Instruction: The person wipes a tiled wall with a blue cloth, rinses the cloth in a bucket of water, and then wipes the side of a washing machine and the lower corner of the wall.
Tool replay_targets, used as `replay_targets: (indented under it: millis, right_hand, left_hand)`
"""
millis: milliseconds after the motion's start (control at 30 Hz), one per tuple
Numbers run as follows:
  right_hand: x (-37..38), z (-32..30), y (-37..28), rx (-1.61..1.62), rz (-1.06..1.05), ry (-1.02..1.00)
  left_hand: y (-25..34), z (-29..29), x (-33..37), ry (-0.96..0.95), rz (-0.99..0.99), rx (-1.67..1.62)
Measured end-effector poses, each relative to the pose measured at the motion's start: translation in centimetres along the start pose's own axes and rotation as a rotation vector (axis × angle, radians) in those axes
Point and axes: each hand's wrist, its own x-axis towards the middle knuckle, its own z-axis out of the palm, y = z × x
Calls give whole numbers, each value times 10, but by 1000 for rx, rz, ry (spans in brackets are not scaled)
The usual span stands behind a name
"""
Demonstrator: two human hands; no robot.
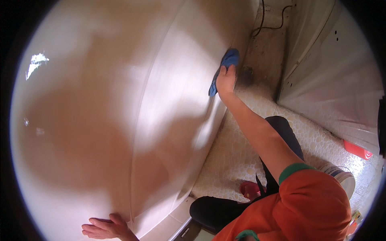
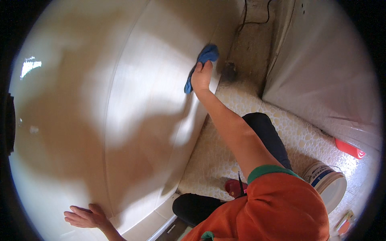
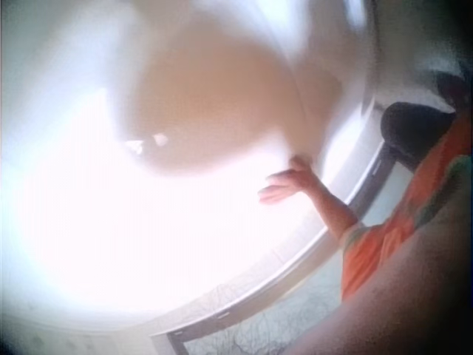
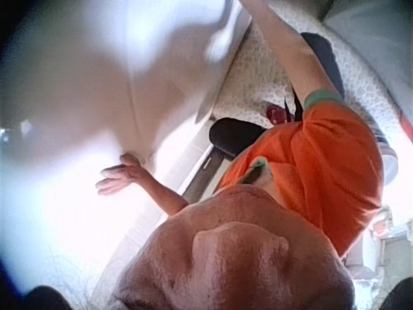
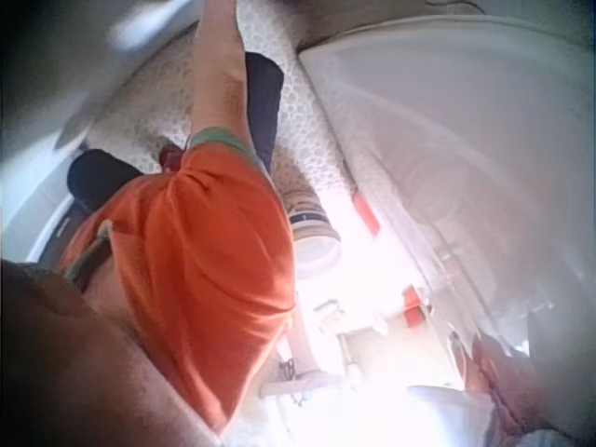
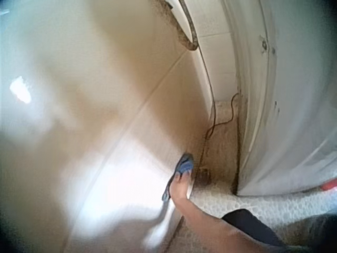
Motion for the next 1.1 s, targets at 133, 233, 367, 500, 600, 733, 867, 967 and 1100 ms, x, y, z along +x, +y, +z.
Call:
replay_targets:
  millis: [133, 233, 367, 500, 600, 733, 867, 967, 1100]
  right_hand:
    - [-68, 5, 9, -102, -32, -49]
    - [-188, -1, 22, -249, -73, -86]
    - [-267, -26, 9, -34, 243, -558]
    - [-239, -19, 11, 41, 83, -323]
    - [-139, -6, -16, -98, -279, -104]
    - [-52, -11, -131, 125, -637, -135]
    - [-146, 0, -174, 23, -1097, -165]
    - [-231, -10, -180, 221, -1331, -465]
    - [-273, -6, -186, 569, -1568, -691]
  left_hand:
    - [-4, 2, -4, -15, -33, -7]
    - [-9, 7, -13, -23, -42, -13]
    - [-13, 8, -16, -15, -13, -20]
    - [-12, 8, -17, -46, -23, -15]
    - [-9, 4, -13, -58, -61, -38]
    - [-10, 2, -13, -89, -114, -85]
    - [-17, -5, -16, -92, -88, -58]
    - [-14, -3, -21, -97, -115, -114]
    - [-11, -3, -33, -116, -90, -171]
